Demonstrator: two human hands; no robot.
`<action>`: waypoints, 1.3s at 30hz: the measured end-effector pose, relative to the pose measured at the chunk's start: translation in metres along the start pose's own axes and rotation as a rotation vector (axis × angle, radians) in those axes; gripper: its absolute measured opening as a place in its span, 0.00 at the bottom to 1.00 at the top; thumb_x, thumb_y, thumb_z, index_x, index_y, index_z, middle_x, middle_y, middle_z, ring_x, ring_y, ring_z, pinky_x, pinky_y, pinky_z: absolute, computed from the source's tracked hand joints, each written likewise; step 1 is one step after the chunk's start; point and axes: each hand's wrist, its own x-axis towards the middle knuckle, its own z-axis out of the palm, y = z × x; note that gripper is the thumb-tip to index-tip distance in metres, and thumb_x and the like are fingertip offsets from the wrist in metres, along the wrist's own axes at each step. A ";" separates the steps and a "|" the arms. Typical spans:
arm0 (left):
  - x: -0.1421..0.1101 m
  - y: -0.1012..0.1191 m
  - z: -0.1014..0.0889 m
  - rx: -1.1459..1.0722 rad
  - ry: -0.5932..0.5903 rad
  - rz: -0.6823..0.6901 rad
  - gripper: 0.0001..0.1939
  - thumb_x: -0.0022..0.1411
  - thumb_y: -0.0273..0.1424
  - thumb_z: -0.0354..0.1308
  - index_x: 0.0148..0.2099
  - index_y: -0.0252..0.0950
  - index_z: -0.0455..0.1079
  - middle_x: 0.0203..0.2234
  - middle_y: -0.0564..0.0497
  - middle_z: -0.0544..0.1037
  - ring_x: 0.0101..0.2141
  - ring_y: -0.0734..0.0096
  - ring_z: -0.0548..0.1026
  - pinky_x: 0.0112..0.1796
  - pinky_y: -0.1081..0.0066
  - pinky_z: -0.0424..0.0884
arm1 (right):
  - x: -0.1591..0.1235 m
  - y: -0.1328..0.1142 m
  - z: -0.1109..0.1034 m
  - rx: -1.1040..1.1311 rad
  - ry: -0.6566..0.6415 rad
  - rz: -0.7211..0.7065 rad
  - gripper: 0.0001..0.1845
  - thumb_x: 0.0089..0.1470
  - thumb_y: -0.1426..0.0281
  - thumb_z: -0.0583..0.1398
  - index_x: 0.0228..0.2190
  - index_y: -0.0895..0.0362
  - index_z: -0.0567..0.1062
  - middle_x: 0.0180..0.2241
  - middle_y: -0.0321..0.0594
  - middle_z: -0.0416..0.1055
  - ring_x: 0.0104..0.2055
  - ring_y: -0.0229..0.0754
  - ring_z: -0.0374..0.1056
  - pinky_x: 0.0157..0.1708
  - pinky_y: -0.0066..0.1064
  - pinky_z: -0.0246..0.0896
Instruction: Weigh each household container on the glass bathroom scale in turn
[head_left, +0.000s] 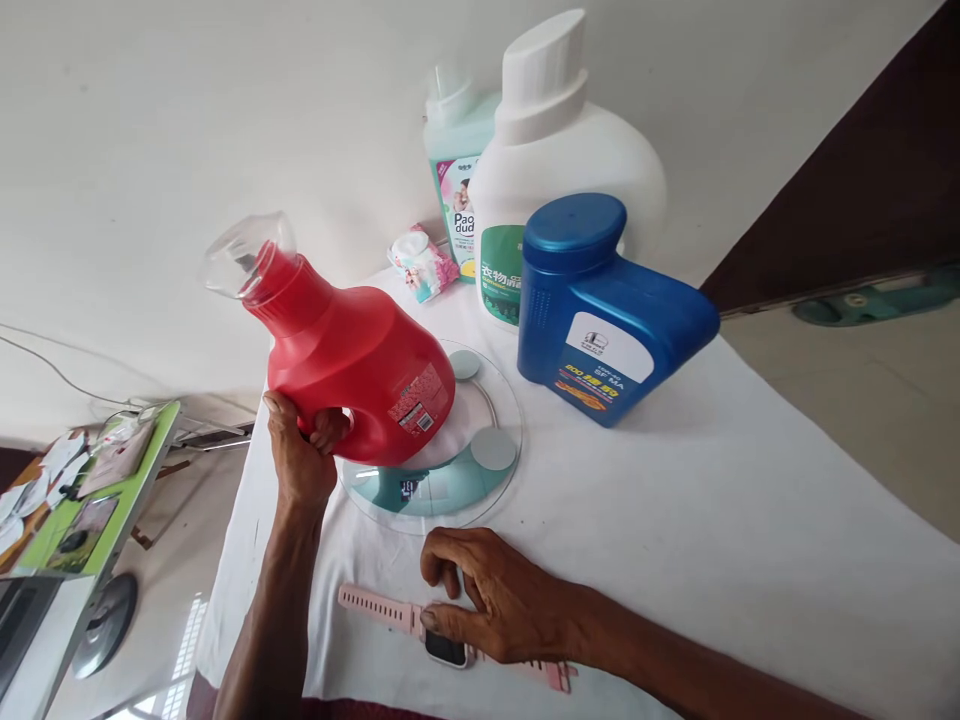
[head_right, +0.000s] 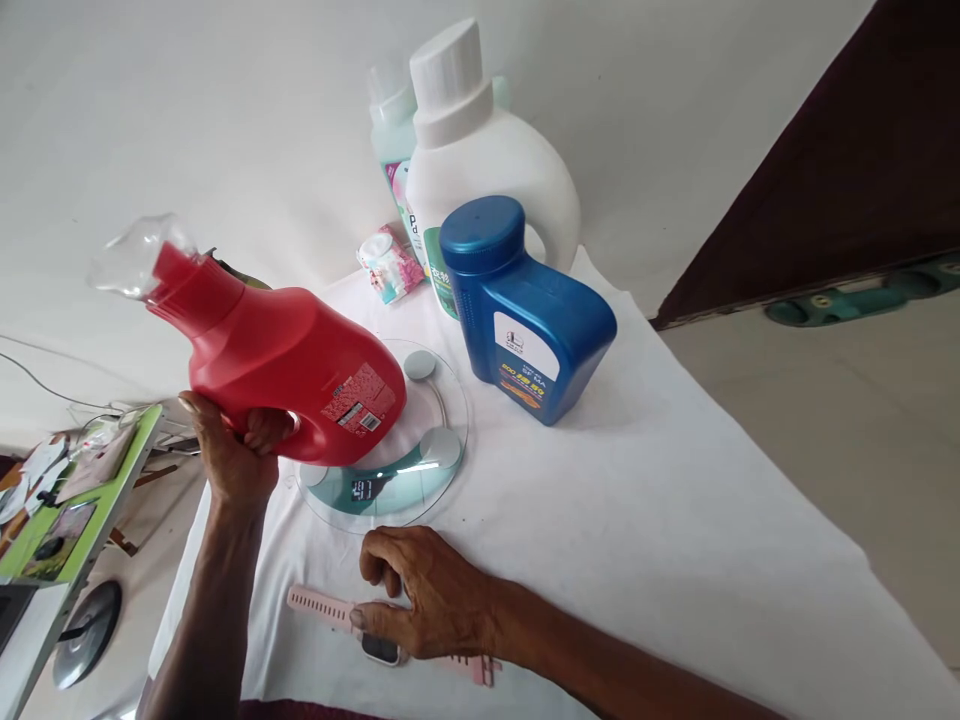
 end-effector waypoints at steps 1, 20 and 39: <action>0.001 -0.001 0.000 -0.002 -0.008 0.010 0.40 0.57 0.68 0.58 0.17 0.39 0.54 0.10 0.61 0.48 0.13 0.82 0.48 0.18 0.72 0.52 | 0.000 0.000 0.000 -0.006 0.003 -0.003 0.14 0.50 0.62 0.66 0.33 0.55 0.68 0.30 0.34 0.66 0.28 0.35 0.60 0.28 0.27 0.53; -0.039 -0.072 -0.100 0.424 0.390 -0.013 0.34 0.67 0.62 0.50 0.28 0.36 0.71 0.17 0.55 0.65 0.18 0.75 0.63 0.22 0.73 0.58 | 0.002 0.004 0.001 -0.032 -0.004 -0.057 0.15 0.55 0.60 0.66 0.28 0.56 0.68 0.26 0.32 0.66 0.25 0.34 0.60 0.27 0.27 0.55; -0.038 -0.067 -0.101 0.393 0.298 -0.070 0.35 0.65 0.64 0.50 0.35 0.35 0.74 0.23 0.51 0.73 0.22 0.74 0.68 0.25 0.71 0.65 | 0.001 0.000 0.002 -0.033 -0.021 -0.005 0.16 0.60 0.59 0.63 0.28 0.56 0.68 0.25 0.32 0.65 0.26 0.33 0.60 0.27 0.26 0.57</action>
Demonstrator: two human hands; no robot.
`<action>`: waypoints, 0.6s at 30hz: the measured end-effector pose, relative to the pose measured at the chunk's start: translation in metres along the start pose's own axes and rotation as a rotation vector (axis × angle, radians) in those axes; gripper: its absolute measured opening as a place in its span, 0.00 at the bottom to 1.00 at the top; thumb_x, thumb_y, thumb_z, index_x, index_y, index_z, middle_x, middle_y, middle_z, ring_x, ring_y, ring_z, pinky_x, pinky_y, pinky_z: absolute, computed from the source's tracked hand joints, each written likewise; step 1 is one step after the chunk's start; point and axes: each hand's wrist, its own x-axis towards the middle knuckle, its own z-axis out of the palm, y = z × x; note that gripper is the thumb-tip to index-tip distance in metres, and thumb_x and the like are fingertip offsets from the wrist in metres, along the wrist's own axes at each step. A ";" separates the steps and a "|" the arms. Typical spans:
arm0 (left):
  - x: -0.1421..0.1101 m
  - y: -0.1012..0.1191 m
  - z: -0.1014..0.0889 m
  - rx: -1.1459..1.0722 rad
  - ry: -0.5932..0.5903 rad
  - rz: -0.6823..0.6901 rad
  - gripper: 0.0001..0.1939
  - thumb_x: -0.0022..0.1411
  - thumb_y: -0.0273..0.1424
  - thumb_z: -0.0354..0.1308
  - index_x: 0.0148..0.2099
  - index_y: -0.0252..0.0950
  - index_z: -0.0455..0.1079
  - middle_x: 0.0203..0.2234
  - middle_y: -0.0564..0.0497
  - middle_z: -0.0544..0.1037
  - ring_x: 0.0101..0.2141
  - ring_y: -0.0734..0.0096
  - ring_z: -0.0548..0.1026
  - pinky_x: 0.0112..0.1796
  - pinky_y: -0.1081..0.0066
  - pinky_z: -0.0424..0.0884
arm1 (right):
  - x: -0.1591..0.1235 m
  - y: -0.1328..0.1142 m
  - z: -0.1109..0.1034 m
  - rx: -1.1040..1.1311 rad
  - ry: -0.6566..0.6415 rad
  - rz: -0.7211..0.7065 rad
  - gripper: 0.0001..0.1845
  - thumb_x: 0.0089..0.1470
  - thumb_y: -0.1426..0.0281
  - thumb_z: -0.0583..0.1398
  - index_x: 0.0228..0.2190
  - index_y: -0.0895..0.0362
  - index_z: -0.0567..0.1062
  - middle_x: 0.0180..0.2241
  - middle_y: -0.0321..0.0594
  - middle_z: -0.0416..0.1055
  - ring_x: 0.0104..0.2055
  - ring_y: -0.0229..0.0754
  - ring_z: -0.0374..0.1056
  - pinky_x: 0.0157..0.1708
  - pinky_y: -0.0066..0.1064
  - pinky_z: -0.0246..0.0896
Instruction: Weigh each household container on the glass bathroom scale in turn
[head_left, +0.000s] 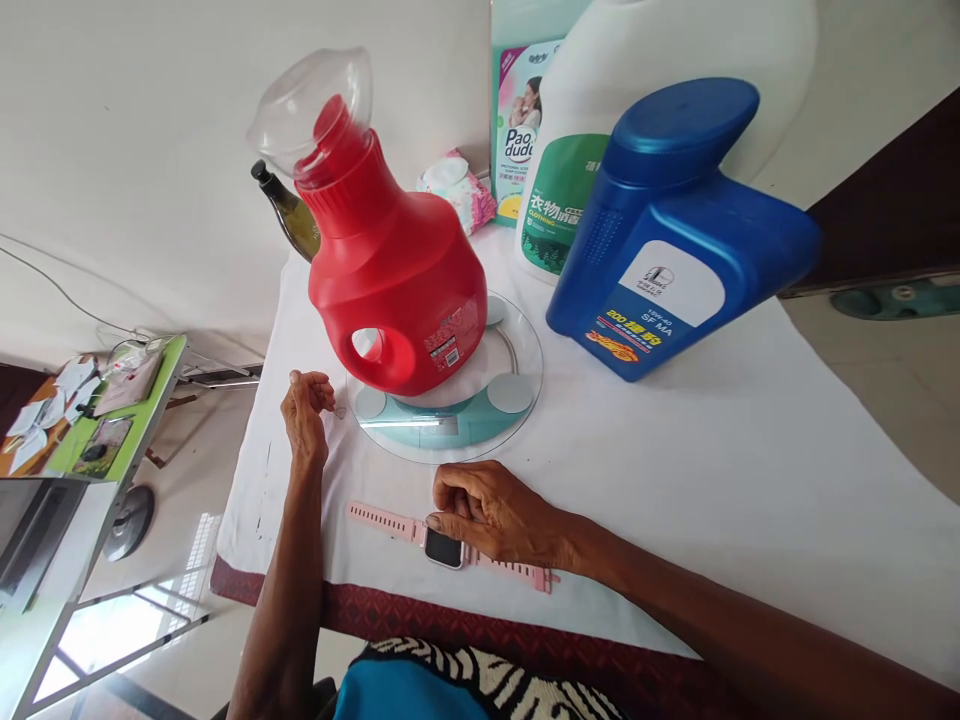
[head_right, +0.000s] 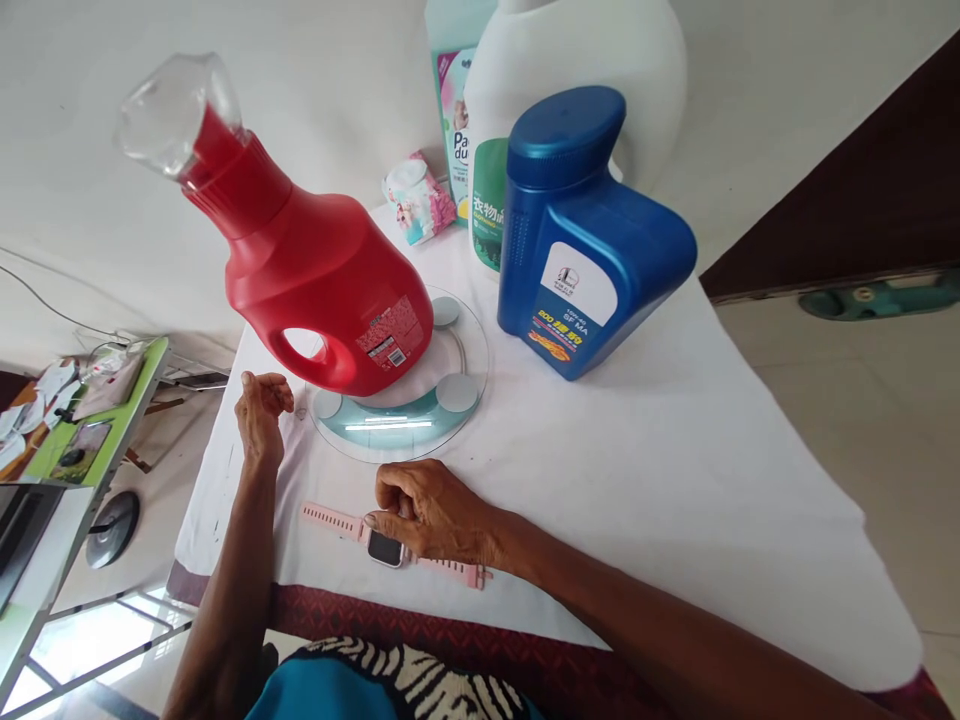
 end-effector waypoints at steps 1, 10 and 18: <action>0.000 0.009 0.001 -0.012 -0.021 0.012 0.36 0.65 0.64 0.50 0.37 0.34 0.75 0.26 0.50 0.74 0.24 0.73 0.70 0.27 0.71 0.67 | 0.000 0.000 0.000 0.001 -0.003 0.002 0.16 0.60 0.59 0.63 0.28 0.56 0.68 0.25 0.32 0.66 0.25 0.33 0.60 0.27 0.26 0.57; -0.020 0.085 0.055 -0.082 -0.195 0.332 0.28 0.65 0.61 0.55 0.45 0.41 0.73 0.38 0.48 0.77 0.38 0.64 0.75 0.40 0.66 0.72 | -0.001 -0.001 -0.001 0.004 -0.012 0.038 0.13 0.59 0.62 0.63 0.29 0.56 0.69 0.25 0.32 0.65 0.25 0.33 0.59 0.27 0.27 0.54; -0.002 0.083 0.084 -0.266 -0.054 0.134 0.34 0.51 0.61 0.69 0.22 0.40 0.57 0.16 0.58 0.55 0.19 0.77 0.53 0.22 0.70 0.52 | -0.001 -0.002 0.000 -0.011 -0.018 0.080 0.12 0.59 0.62 0.61 0.29 0.56 0.68 0.24 0.33 0.65 0.25 0.35 0.59 0.26 0.28 0.53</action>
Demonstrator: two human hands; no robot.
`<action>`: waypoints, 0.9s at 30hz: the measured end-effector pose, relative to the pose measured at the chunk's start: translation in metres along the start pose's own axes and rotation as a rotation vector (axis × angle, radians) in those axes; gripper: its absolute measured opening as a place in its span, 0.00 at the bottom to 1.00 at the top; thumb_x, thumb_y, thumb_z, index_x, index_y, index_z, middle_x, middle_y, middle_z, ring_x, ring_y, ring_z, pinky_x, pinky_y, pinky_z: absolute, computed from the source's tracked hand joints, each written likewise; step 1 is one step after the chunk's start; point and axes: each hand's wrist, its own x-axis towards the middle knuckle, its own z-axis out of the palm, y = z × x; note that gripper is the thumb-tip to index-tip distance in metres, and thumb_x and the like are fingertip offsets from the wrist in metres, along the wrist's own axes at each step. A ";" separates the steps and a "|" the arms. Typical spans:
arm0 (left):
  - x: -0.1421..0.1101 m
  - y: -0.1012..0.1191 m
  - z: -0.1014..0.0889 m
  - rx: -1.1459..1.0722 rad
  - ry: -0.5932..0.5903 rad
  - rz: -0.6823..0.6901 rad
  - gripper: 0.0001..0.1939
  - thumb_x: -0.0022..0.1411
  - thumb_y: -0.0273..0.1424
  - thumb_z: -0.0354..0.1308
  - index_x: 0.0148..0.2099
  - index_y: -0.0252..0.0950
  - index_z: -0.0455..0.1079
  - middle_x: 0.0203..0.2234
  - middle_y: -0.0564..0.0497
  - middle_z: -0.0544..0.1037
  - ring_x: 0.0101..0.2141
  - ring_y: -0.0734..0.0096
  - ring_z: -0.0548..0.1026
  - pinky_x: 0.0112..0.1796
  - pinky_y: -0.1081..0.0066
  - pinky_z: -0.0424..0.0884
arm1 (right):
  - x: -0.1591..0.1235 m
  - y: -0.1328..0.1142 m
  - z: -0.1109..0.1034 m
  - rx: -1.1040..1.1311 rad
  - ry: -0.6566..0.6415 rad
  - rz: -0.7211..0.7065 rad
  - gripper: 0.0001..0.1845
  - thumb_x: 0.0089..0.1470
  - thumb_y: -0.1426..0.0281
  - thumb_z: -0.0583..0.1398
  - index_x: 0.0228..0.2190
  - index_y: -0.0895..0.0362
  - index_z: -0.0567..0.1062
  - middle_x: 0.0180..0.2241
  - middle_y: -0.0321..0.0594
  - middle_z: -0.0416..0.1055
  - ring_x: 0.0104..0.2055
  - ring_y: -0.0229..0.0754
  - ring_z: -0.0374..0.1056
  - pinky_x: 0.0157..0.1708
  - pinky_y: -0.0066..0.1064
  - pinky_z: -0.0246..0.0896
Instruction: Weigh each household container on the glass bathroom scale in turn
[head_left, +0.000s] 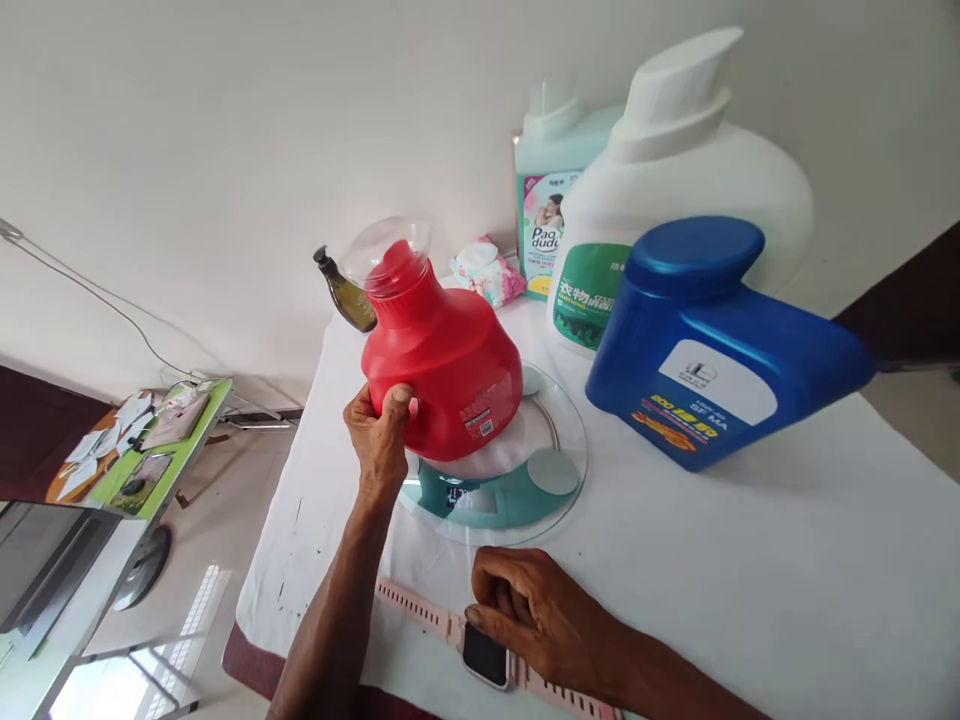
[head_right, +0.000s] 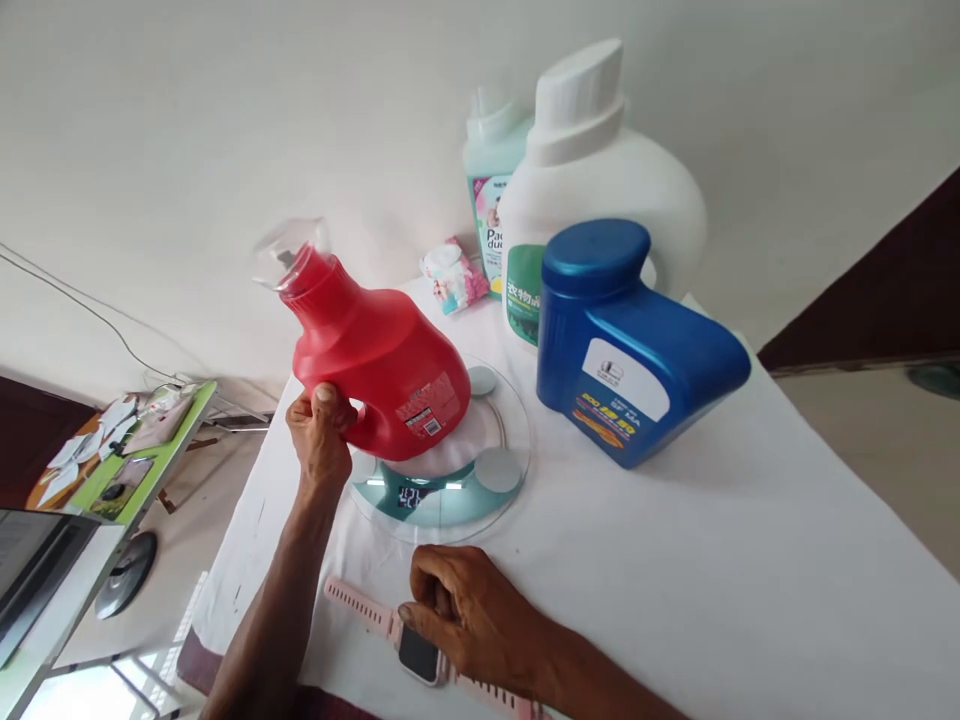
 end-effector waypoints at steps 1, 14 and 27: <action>0.004 0.002 0.001 -0.038 0.027 -0.025 0.36 0.48 0.62 0.70 0.22 0.40 0.56 0.16 0.59 0.54 0.19 0.78 0.51 0.21 0.70 0.50 | 0.000 0.000 0.000 0.001 0.001 0.003 0.12 0.59 0.62 0.61 0.29 0.56 0.68 0.25 0.33 0.65 0.26 0.36 0.60 0.26 0.28 0.53; 0.108 0.017 -0.078 0.059 0.436 0.130 0.34 0.46 0.60 0.69 0.23 0.41 0.55 0.15 0.62 0.55 0.16 0.82 0.51 0.18 0.72 0.46 | 0.001 0.001 0.000 -0.020 -0.003 0.049 0.11 0.56 0.63 0.61 0.28 0.55 0.67 0.26 0.33 0.66 0.26 0.36 0.61 0.28 0.29 0.54; 0.185 -0.048 -0.089 0.108 0.506 0.117 0.34 0.46 0.62 0.66 0.25 0.42 0.51 0.16 0.62 0.55 0.17 0.81 0.51 0.19 0.70 0.47 | 0.004 -0.001 -0.002 0.048 0.011 0.180 0.09 0.51 0.68 0.64 0.26 0.55 0.67 0.25 0.33 0.66 0.27 0.36 0.62 0.27 0.28 0.54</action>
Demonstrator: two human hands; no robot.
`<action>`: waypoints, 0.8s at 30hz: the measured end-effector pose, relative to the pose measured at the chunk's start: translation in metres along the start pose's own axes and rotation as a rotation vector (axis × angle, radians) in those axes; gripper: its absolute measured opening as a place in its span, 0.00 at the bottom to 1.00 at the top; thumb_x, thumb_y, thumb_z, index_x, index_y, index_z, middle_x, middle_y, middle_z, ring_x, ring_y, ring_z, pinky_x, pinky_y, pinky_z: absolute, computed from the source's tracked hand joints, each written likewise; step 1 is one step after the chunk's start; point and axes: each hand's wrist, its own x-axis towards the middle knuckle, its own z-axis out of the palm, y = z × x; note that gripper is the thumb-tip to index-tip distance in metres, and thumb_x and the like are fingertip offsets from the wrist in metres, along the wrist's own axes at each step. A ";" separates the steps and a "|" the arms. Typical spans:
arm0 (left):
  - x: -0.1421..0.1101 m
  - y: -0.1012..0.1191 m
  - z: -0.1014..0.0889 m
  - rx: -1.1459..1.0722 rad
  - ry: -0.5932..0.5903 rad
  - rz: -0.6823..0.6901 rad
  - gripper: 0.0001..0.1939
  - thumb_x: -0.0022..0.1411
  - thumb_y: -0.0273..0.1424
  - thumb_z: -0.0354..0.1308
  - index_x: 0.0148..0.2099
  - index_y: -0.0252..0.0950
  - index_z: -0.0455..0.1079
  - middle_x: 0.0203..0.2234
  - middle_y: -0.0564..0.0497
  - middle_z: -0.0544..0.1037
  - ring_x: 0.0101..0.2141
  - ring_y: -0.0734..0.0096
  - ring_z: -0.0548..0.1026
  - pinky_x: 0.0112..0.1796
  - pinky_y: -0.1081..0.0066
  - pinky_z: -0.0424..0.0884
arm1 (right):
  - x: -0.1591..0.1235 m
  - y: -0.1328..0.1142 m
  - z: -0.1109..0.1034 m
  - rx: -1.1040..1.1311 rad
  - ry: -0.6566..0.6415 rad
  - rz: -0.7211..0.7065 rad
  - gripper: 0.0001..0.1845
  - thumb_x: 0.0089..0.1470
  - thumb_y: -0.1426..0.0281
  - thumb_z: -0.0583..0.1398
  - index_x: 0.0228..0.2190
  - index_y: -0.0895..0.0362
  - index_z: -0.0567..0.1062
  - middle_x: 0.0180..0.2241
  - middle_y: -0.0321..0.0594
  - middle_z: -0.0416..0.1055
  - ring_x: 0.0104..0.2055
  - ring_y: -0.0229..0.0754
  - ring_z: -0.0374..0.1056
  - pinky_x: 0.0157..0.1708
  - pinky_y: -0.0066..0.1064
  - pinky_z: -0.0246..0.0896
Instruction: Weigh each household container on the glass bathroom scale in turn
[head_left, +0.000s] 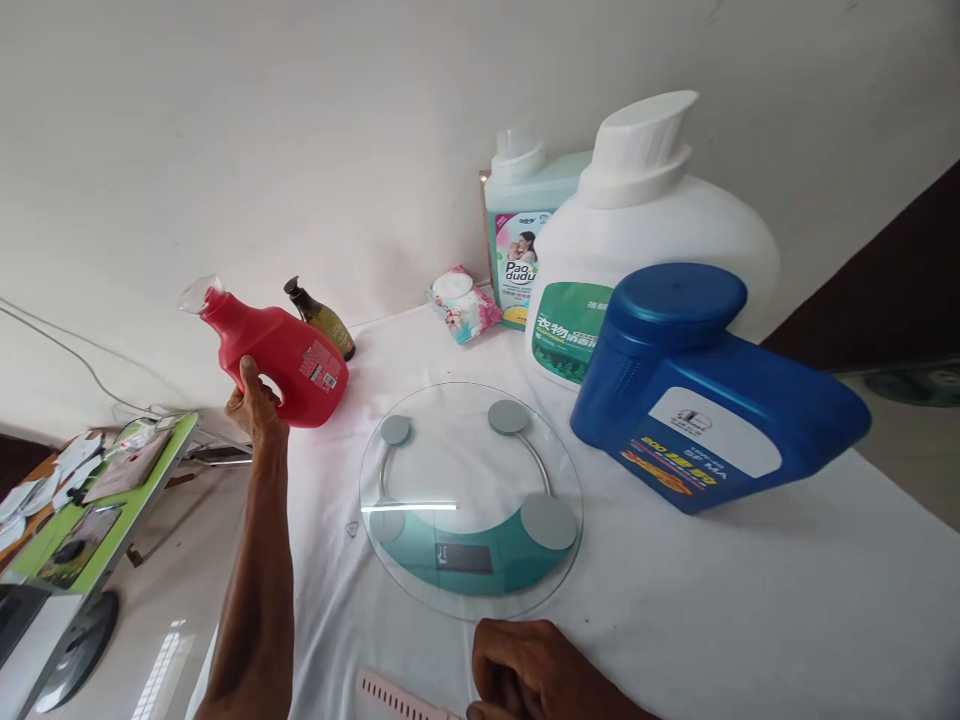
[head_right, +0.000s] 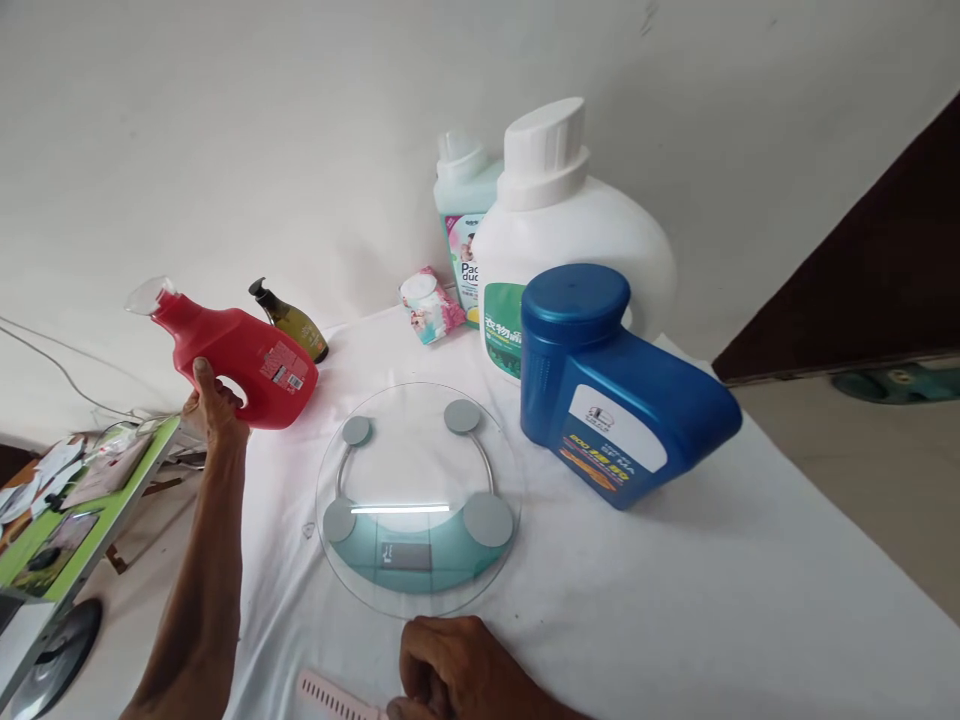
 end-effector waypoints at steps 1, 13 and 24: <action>-0.001 -0.004 0.001 0.000 -0.007 0.004 0.35 0.47 0.62 0.66 0.24 0.42 0.51 0.16 0.63 0.55 0.17 0.81 0.50 0.19 0.71 0.47 | 0.002 0.006 0.001 0.023 -0.013 -0.014 0.10 0.50 0.67 0.65 0.25 0.55 0.67 0.25 0.33 0.65 0.26 0.35 0.61 0.27 0.28 0.53; 0.008 -0.028 0.012 0.149 -0.083 0.204 0.31 0.66 0.62 0.51 0.27 0.41 0.58 0.19 0.57 0.60 0.22 0.73 0.61 0.26 0.68 0.62 | 0.000 0.004 0.001 -0.019 0.009 -0.049 0.12 0.51 0.66 0.66 0.26 0.56 0.68 0.26 0.32 0.66 0.26 0.33 0.62 0.27 0.25 0.55; -0.141 0.039 0.129 0.392 -0.650 0.444 0.34 0.61 0.49 0.69 0.62 0.37 0.64 0.57 0.37 0.70 0.54 0.51 0.74 0.54 0.51 0.69 | -0.001 0.007 0.003 -0.063 0.015 -0.149 0.12 0.52 0.67 0.66 0.27 0.56 0.67 0.27 0.31 0.67 0.26 0.33 0.63 0.28 0.25 0.55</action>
